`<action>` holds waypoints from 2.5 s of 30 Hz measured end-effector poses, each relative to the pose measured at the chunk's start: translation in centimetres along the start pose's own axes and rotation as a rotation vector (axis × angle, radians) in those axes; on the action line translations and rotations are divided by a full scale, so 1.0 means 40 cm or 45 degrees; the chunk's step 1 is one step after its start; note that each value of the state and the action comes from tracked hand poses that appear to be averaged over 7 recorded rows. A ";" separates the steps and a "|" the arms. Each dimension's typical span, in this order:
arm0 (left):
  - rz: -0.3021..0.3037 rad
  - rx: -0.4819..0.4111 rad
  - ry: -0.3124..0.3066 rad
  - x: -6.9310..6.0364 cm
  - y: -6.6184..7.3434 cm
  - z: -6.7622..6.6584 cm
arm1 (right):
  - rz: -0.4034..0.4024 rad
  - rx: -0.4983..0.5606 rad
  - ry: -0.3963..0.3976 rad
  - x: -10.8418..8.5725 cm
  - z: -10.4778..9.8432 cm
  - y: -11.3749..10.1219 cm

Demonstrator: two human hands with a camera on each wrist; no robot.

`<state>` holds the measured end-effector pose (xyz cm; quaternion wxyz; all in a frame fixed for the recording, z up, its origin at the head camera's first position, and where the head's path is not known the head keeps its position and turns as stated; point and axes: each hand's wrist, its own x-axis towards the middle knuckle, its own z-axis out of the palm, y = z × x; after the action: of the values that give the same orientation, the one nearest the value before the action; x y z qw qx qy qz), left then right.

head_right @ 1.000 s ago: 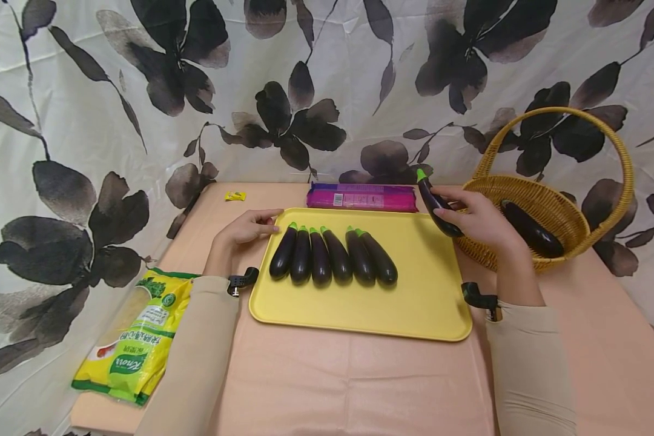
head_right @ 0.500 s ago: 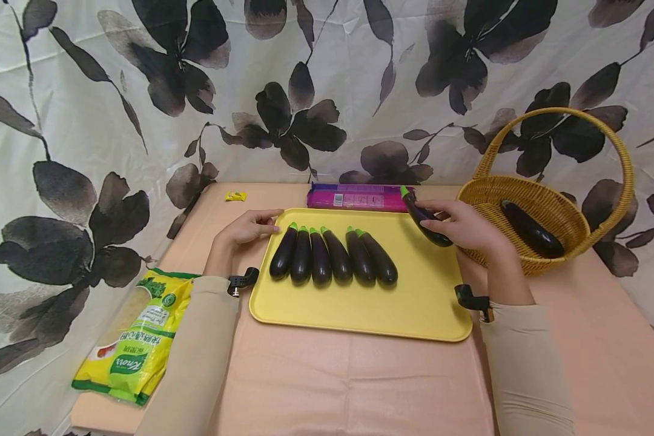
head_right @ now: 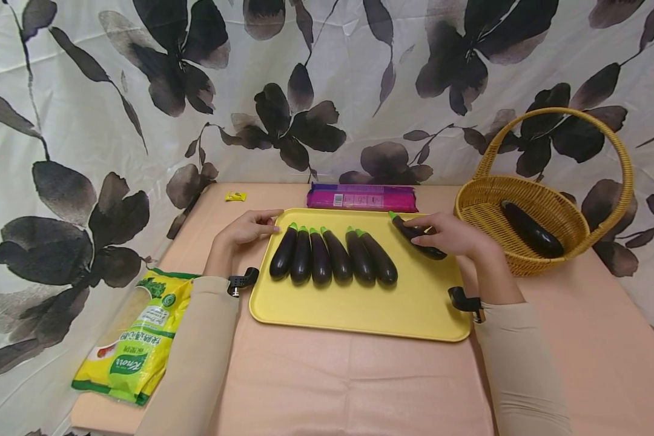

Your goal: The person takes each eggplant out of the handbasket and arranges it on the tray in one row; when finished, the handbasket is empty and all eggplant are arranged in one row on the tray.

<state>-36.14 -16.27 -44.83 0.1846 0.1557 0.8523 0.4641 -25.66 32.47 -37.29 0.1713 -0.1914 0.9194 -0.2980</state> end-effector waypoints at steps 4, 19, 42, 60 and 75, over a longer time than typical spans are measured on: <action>0.004 -0.016 0.000 0.000 0.001 0.000 | -0.014 -0.010 -0.028 0.011 0.009 0.003; -0.010 -0.033 -0.005 0.004 -0.004 0.000 | -0.019 -0.087 -0.064 0.028 0.035 -0.003; -0.023 -0.053 -0.001 0.001 -0.002 0.001 | -0.005 -0.036 -0.132 0.041 0.048 -0.006; -0.016 -0.026 -0.002 0.000 0.000 0.000 | 0.021 0.081 -0.209 0.051 0.051 -0.002; -0.028 -0.043 -0.017 0.006 -0.001 -0.004 | 0.039 0.131 -0.242 0.053 0.048 -0.008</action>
<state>-36.44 -16.31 -44.83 0.1980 0.1463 0.8447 0.4752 -26.58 30.33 -38.98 0.2717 -0.1958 0.8853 -0.3226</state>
